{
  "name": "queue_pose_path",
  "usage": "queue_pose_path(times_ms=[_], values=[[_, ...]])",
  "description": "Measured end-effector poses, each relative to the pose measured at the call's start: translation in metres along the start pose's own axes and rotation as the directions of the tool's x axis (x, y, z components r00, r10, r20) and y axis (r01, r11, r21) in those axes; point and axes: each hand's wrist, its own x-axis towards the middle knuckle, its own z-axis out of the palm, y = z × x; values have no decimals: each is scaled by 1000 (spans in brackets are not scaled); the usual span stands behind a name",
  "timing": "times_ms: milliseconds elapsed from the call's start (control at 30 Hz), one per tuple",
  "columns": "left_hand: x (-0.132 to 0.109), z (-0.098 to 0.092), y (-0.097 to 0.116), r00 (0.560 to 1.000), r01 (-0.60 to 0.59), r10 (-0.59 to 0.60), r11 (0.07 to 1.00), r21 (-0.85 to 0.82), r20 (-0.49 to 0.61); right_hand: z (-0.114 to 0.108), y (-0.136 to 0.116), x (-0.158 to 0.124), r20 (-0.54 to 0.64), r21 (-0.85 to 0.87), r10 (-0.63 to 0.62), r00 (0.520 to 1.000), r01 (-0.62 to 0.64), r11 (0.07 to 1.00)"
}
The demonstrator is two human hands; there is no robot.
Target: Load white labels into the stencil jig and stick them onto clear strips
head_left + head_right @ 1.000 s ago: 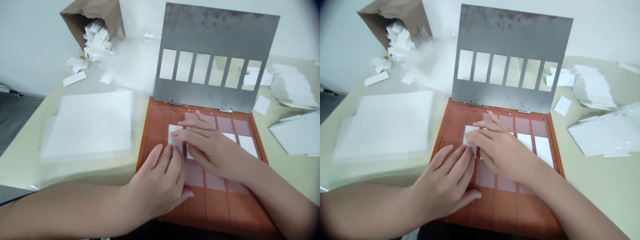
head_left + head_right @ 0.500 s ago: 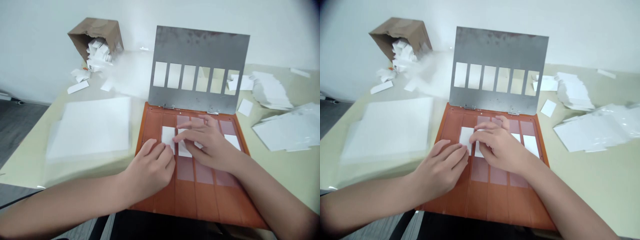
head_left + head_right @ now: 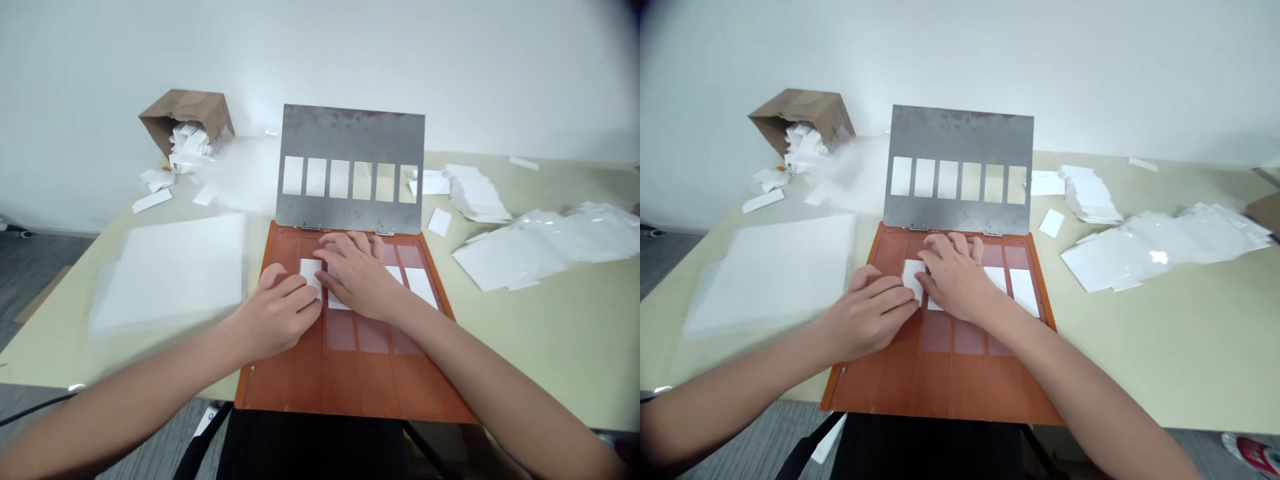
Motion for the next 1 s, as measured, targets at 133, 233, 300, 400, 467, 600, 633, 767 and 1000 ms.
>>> queue_pose_path(times_ms=[133,233,300,400,467,600,633,767,1000], values=[[2,0,-3,1000,7,-7,1000,-7,-4,0,-4,3,61,2,18,998,-19,1000],[3,-2,-3,1000,15,-15,1000,7,1,-5,-8,5,90,58,57,994,-62,996],[4,-4,-4,1000,17,-16,1000,9,-18,-8,-9,6,86,136,65,994,-76,988],[4,-5,-6,998,16,-14,1000,26,-66,-12,-9,5,54,357,36,998,-53,932],[3,-5,-7,993,18,-14,999,33,-118,-12,-7,4,18,531,-8,1000,-3,847],[5,-4,-7,956,114,-139,988,-107,-259,-11,-3,2,-81,743,29,996,42,668],[6,-3,-6,932,182,-233,963,-197,-279,-11,-2,1,-83,781,67,994,23,624],[8,1,-5,785,428,-615,623,-655,-71,-11,1,-1,-39,880,139,990,-31,474],[12,2,-8,714,550,-585,127,-825,386,-11,2,-3,-29,889,150,988,-43,457]])
